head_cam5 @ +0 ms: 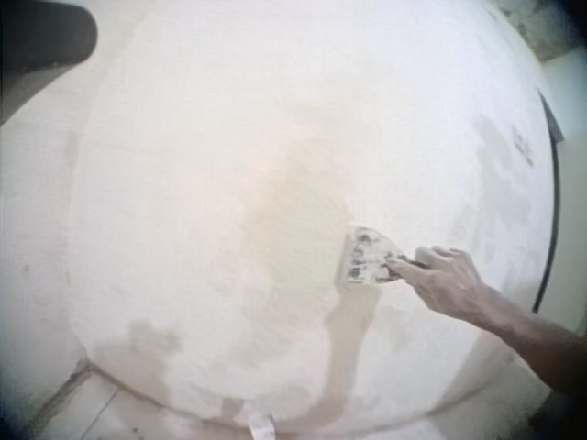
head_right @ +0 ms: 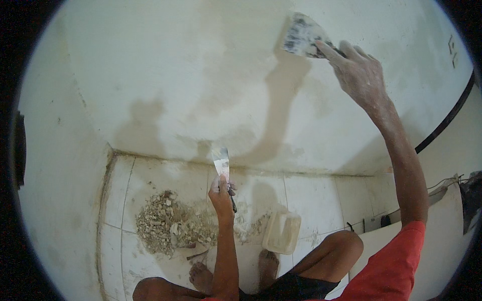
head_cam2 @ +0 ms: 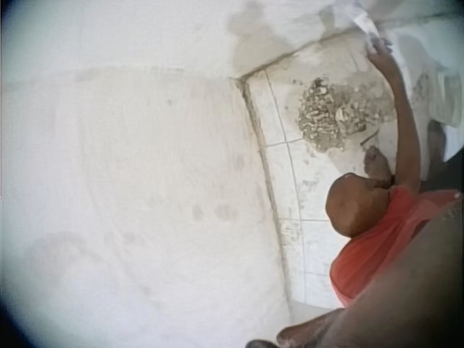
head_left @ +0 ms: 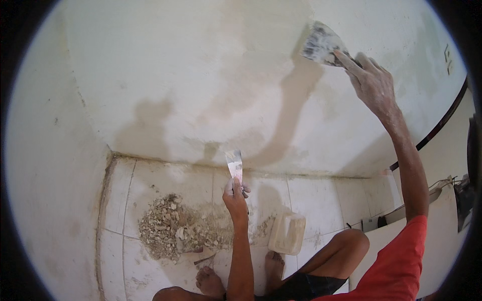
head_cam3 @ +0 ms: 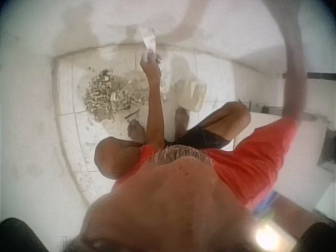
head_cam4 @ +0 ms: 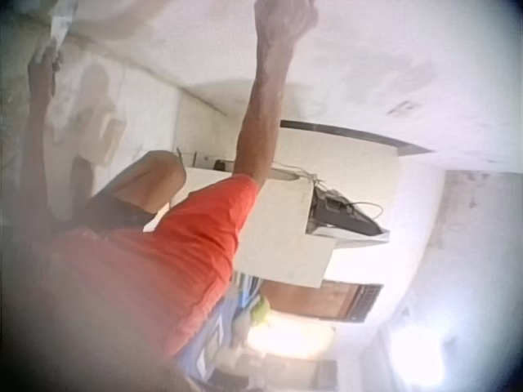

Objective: The person applies patching compound to a wall using putty knives. They scoop the material from a container and spread it over damaged sections of the wall while sitting on the floor.

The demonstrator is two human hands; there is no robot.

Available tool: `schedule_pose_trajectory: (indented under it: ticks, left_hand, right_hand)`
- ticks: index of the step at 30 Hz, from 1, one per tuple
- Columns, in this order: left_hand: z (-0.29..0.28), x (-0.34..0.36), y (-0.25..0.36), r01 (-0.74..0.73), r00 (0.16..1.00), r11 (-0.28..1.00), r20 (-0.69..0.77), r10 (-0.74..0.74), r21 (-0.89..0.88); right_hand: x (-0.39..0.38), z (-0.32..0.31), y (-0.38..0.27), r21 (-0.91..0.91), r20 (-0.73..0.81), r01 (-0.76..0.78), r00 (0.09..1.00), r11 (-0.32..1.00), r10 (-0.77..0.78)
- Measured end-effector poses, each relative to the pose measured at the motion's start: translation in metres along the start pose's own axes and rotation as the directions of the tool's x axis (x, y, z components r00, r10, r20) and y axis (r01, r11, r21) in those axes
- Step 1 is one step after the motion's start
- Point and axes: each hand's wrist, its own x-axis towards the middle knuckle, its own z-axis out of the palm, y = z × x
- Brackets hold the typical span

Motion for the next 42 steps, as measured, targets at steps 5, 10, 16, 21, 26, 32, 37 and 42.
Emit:
schedule_pose_trajectory:
  ticks: [5,10,16,21,26,32,37,42]
  left_hand:
    - [0.005,-0.001,0.005,0.005,1.000,0.997,0.003,-0.005,-0.081]
    - [0.005,-0.002,0.011,-0.003,1.000,1.000,0.015,0.003,-0.028]
    - [-0.002,0.002,0.010,-0.008,1.000,1.000,-0.005,0.008,0.022]
    - [0.003,-0.002,0.012,0.013,1.000,1.000,0.011,-0.013,-0.003]
    - [0.003,-0.001,0.010,0.014,1.000,1.000,0.011,-0.014,-0.007]
    - [0.001,0.001,0.005,0.008,1.000,0.999,0.021,-0.007,-0.053]
    - [0.003,0.000,0.004,0.019,1.000,0.997,0.026,-0.017,-0.077]
    - [0.004,-0.003,0.009,0.015,0.999,0.996,0.034,-0.012,-0.085]
  right_hand:
    - [0.080,-0.031,-0.065,-0.064,-0.131,0.089,0.987,0.994,-0.097]
    - [0.139,-0.034,-0.085,-0.102,-0.270,0.194,0.939,0.976,-0.215]
    - [0.127,-0.046,-0.073,-0.104,-0.113,0.219,0.967,0.970,-0.230]
    - [0.110,-0.047,-0.049,-0.126,-0.095,0.219,0.968,0.967,-0.232]
    - [0.103,-0.052,-0.036,-0.169,0.048,0.156,0.988,0.973,-0.150]
    - [0.093,-0.063,-0.028,-0.206,0.097,0.120,0.990,0.971,-0.102]
    - [0.073,-0.031,0.013,-0.254,-0.041,0.117,0.991,0.960,-0.131]
    - [0.051,-0.029,0.042,-0.299,-0.022,0.072,0.996,0.951,-0.082]
